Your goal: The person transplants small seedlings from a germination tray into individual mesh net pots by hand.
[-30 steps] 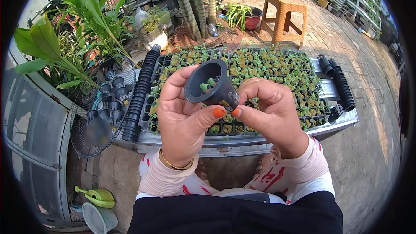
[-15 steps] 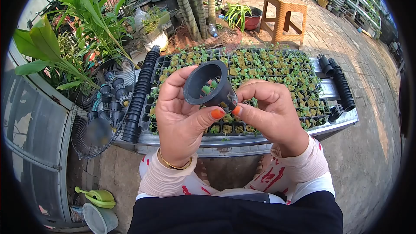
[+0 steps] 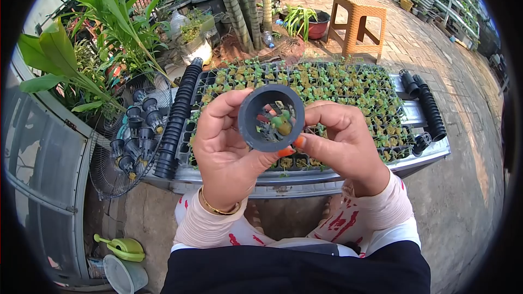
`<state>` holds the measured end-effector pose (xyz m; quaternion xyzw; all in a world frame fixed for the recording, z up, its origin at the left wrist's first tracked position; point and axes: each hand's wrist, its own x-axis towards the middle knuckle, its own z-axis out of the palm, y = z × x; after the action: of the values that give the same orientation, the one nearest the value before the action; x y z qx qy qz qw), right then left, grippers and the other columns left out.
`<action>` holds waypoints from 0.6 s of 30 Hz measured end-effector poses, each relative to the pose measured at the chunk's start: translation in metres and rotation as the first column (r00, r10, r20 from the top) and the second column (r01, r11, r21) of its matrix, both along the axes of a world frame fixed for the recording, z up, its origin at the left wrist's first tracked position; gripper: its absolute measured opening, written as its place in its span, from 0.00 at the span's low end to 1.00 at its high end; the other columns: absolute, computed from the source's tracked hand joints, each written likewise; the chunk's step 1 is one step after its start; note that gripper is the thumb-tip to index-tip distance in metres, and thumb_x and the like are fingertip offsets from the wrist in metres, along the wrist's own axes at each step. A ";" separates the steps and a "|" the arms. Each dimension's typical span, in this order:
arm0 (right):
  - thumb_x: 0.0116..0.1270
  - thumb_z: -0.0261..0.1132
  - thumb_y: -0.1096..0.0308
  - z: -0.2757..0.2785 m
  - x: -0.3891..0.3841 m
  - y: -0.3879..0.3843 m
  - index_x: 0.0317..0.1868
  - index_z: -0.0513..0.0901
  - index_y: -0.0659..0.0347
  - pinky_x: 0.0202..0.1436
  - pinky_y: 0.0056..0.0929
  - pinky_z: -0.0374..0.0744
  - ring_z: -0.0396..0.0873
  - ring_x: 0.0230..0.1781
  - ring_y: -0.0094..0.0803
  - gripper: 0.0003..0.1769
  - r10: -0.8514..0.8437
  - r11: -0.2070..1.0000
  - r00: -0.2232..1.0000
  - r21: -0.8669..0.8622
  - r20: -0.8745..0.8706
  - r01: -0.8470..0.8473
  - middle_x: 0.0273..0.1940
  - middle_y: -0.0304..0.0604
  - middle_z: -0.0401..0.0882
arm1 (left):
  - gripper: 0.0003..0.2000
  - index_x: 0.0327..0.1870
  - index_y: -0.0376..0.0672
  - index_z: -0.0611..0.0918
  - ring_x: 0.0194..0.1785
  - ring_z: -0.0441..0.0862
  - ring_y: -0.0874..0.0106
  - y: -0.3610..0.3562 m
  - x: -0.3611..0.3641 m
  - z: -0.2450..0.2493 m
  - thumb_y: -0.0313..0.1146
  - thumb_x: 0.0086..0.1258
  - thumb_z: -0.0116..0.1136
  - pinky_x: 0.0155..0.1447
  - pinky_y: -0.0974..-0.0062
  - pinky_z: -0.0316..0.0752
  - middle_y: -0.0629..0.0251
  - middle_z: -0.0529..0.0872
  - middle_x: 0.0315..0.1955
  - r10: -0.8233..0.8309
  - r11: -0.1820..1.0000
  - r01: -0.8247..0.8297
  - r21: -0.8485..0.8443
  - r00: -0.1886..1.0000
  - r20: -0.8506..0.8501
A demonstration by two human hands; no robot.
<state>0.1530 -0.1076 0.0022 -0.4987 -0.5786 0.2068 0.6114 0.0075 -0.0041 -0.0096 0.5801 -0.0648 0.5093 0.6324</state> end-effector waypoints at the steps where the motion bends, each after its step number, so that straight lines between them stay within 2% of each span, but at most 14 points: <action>1: 0.52 0.66 0.73 0.002 0.003 0.001 0.34 0.82 0.67 0.41 0.28 0.74 0.78 0.33 0.28 0.09 0.008 1.000 1.000 0.022 0.018 -0.008 0.30 0.44 0.81 | 0.31 0.56 0.35 0.70 0.50 0.79 0.72 0.005 -0.002 -0.004 0.20 0.49 0.71 0.57 0.73 0.74 0.57 0.78 0.49 0.125 0.978 -0.120 0.168 0.992 -0.024; 2: 0.51 0.66 0.73 0.003 0.006 0.000 0.36 0.82 0.68 0.43 0.29 0.75 0.79 0.35 0.29 0.11 0.014 0.999 0.999 0.042 0.035 -0.016 0.31 0.45 0.82 | 0.29 0.55 0.35 0.71 0.50 0.79 0.71 0.007 -0.003 -0.007 0.20 0.49 0.71 0.57 0.71 0.73 0.56 0.78 0.50 0.250 0.915 -0.227 0.332 0.968 -0.028; 3: 0.49 0.65 0.73 0.008 0.009 -0.004 0.40 0.82 0.68 0.48 0.31 0.75 0.80 0.39 0.33 0.16 0.012 0.999 0.999 -0.030 0.044 -0.011 0.35 0.47 0.82 | 0.26 0.51 0.37 0.75 0.48 0.80 0.68 0.003 0.000 -0.007 0.21 0.48 0.70 0.58 0.67 0.70 0.57 0.81 0.47 0.296 0.912 -0.283 0.297 0.955 0.002; 4: 0.49 0.65 0.73 0.009 0.012 -0.005 0.40 0.82 0.68 0.48 0.31 0.75 0.80 0.39 0.33 0.16 0.014 0.999 0.999 -0.030 0.045 -0.013 0.35 0.47 0.82 | 0.26 0.51 0.37 0.75 0.48 0.80 0.68 0.003 -0.001 -0.005 0.21 0.48 0.70 0.58 0.67 0.70 0.57 0.81 0.47 0.298 0.911 -0.285 0.297 0.955 0.003; 6: 0.48 0.65 0.73 0.010 0.016 -0.006 0.41 0.82 0.69 0.49 0.31 0.75 0.80 0.40 0.35 0.18 -0.060 0.996 0.983 0.080 0.174 0.046 0.37 0.48 0.82 | 0.24 0.48 0.37 0.77 0.46 0.81 0.66 0.004 -0.004 -0.002 0.22 0.47 0.70 0.57 0.64 0.70 0.58 0.83 0.43 0.460 0.756 -0.399 0.518 0.888 0.013; 8: 0.47 0.65 0.72 0.013 0.018 -0.009 0.43 0.82 0.68 0.50 0.32 0.75 0.79 0.42 0.36 0.20 -0.062 0.995 0.982 0.084 0.177 0.048 0.38 0.49 0.82 | 0.23 0.46 0.38 0.78 0.45 0.82 0.63 0.002 -0.001 0.001 0.22 0.45 0.70 0.57 0.62 0.70 0.59 0.84 0.40 0.462 0.783 -0.414 0.464 0.887 0.010; 10: 0.46 0.65 0.73 0.017 0.017 -0.012 0.45 0.81 0.68 0.51 0.32 0.74 0.79 0.44 0.37 0.22 -0.061 0.988 0.972 0.149 0.228 0.027 0.40 0.49 0.81 | 0.23 0.46 0.39 0.79 0.45 0.82 0.63 0.006 0.000 0.001 0.21 0.44 0.70 0.56 0.63 0.71 0.59 0.84 0.40 0.476 0.718 -0.406 0.566 0.879 0.026; 11: 0.46 0.65 0.73 0.017 0.015 -0.012 0.45 0.81 0.68 0.51 0.32 0.74 0.79 0.44 0.37 0.22 -0.060 0.989 0.972 0.148 0.229 0.026 0.40 0.49 0.81 | 0.23 0.46 0.39 0.79 0.45 0.82 0.63 0.005 0.000 0.001 0.21 0.44 0.70 0.56 0.63 0.71 0.59 0.84 0.40 0.477 0.718 -0.407 0.565 0.878 0.027; 13: 0.44 0.70 0.66 0.018 0.010 -0.013 0.48 0.79 0.70 0.56 0.30 0.68 0.75 0.48 0.35 0.28 -0.033 0.993 0.975 0.117 0.219 0.007 0.45 0.47 0.79 | 0.24 0.47 0.38 0.79 0.45 0.82 0.64 0.003 -0.002 0.002 0.20 0.43 0.69 0.54 0.66 0.72 0.59 0.84 0.40 0.490 0.735 -0.395 0.551 0.871 -0.028; 16: 0.42 0.73 0.66 0.019 0.006 -0.010 0.50 0.78 0.69 0.56 0.30 0.68 0.75 0.49 0.35 0.32 -0.034 0.993 0.969 0.121 0.244 0.004 0.46 0.47 0.78 | 0.26 0.48 0.37 0.78 0.46 0.81 0.63 0.004 -0.004 0.001 0.17 0.43 0.68 0.51 0.70 0.74 0.58 0.83 0.42 0.465 0.783 -0.364 0.505 0.881 -0.085; 18: 0.42 0.74 0.65 0.023 0.001 -0.009 0.50 0.78 0.69 0.56 0.30 0.68 0.74 0.49 0.34 0.33 -0.037 0.993 0.963 0.116 0.268 0.006 0.46 0.46 0.78 | 0.26 0.49 0.37 0.78 0.46 0.81 0.63 0.007 -0.006 0.001 0.17 0.43 0.67 0.51 0.71 0.74 0.58 0.83 0.43 0.472 0.768 -0.373 0.521 0.879 -0.065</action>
<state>0.1545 -0.1167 0.0253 -0.4927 -0.6619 0.0972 0.5565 0.0012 0.0032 -0.0082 0.7678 0.0015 0.5464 0.3346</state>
